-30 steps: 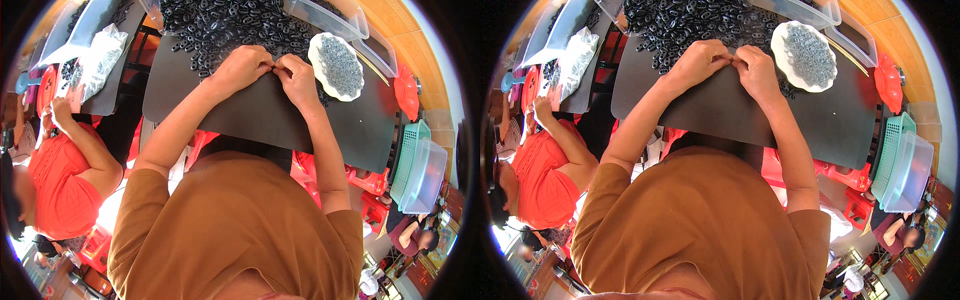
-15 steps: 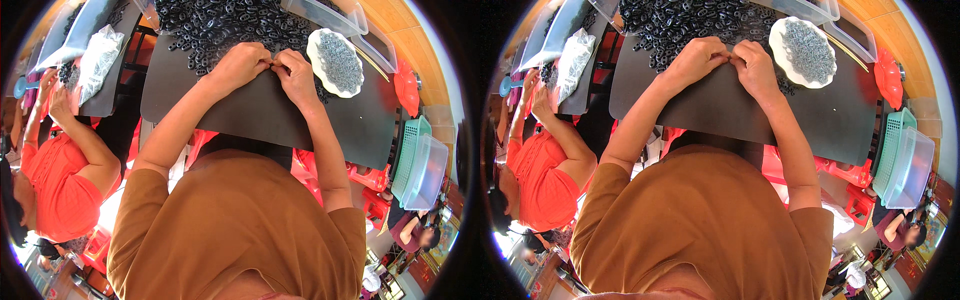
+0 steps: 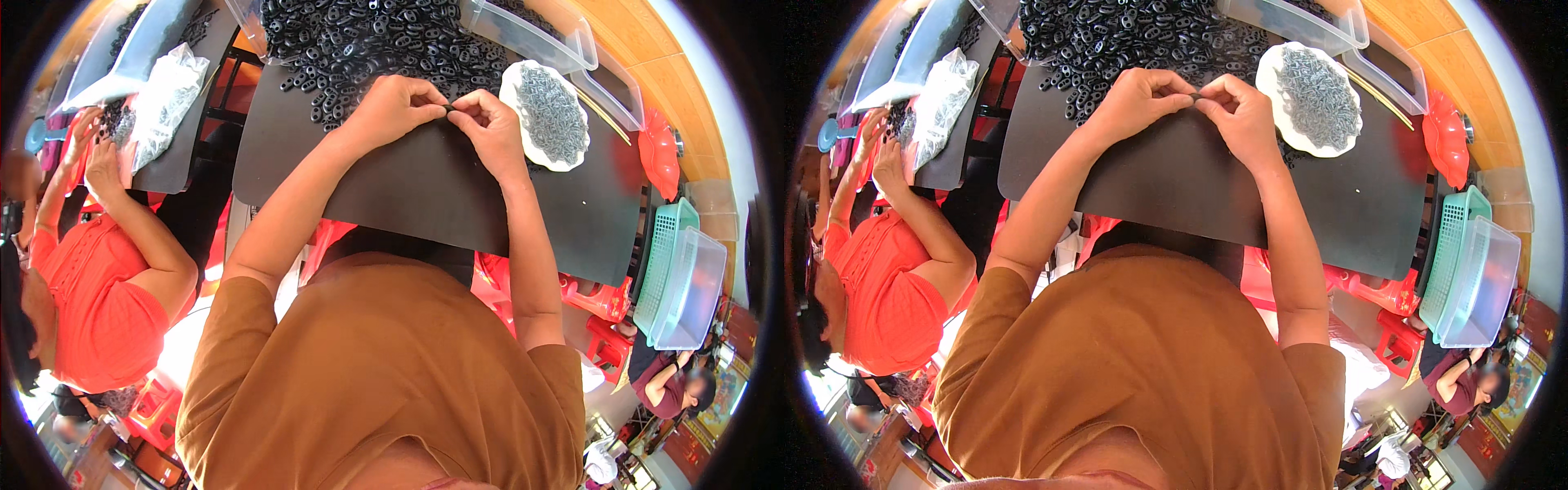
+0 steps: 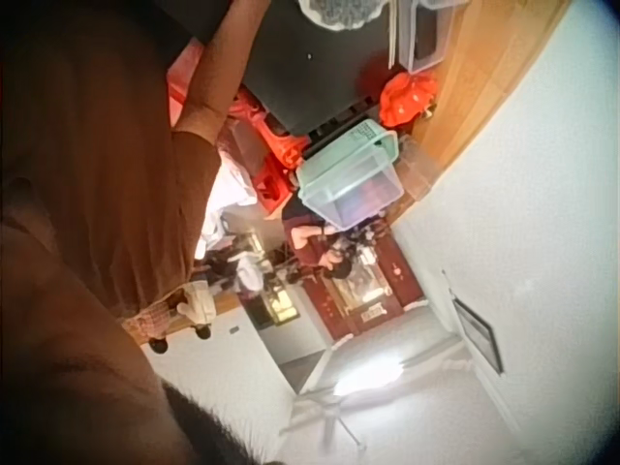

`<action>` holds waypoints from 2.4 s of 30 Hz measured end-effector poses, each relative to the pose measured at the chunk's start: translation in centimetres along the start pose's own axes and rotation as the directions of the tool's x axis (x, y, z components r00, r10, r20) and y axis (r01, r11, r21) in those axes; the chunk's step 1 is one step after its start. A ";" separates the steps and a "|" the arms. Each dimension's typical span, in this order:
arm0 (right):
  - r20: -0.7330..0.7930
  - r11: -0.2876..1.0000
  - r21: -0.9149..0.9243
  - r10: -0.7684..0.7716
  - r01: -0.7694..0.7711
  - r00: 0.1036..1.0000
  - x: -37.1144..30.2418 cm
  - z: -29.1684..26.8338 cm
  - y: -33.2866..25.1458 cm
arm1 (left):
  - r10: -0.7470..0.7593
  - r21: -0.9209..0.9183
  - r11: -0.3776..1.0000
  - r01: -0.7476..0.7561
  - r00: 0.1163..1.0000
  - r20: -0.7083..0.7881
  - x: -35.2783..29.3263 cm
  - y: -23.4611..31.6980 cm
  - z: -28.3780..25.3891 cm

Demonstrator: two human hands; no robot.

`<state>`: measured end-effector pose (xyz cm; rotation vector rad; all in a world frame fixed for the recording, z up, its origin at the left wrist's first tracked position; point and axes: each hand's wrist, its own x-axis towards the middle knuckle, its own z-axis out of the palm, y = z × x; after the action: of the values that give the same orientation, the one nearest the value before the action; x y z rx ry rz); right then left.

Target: The person sits at a table and repeatedly picks up small black plastic rings and metal pins. They insert the pins into the rings by hand and place the assembled units into a white bowl. The process is repetitive and involves handling small parts one by one.

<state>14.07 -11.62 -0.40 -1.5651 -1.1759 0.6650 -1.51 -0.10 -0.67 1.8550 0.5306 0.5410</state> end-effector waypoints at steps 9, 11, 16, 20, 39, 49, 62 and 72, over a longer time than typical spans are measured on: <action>0.113 0.933 0.346 0.061 -0.097 0.992 0.0 -1.0 -0.7 | -0.226 -0.611 0.736 0.292 0.956 0.185 0.2 -0.7 0.1; 0.112 0.938 0.336 0.054 -0.089 0.992 -0.1 -1.0 -0.7 | -0.241 -0.611 0.727 0.313 0.950 0.200 0.1 -0.5 0.1; 0.127 0.934 0.340 0.073 -0.112 0.989 -0.1 -1.2 -0.7 | -0.254 -0.613 0.715 0.335 0.942 0.218 0.0 -0.2 0.0; 0.138 0.922 0.360 0.100 -0.144 0.985 0.0 -1.3 -0.7 | -0.243 -0.619 0.707 0.343 0.939 0.243 0.0 -0.5 0.0; 0.154 0.889 0.437 0.077 -0.137 0.985 0.1 -1.5 -0.4 | -0.176 -0.656 0.705 0.271 0.962 0.208 -0.1 0.0 0.4; 0.164 0.880 0.447 0.095 -0.160 0.982 0.0 -1.7 -0.9 | -0.123 -0.609 0.769 0.196 0.979 0.160 -0.1 0.2 0.4; -0.086 0.964 0.101 -0.237 0.245 0.968 -0.1 -0.4 -0.6 | -0.170 -0.662 0.712 0.236 0.972 0.164 -0.2 -0.4 0.7; -0.071 0.855 -0.160 -0.508 0.493 0.859 0.1 0.0 -1.6 | -0.127 -0.797 0.569 0.201 0.979 0.157 -0.2 -0.6 0.5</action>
<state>13.52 -11.55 1.08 -1.3006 -1.4922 0.1495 -1.40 -0.44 -1.40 0.9098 0.3025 0.4632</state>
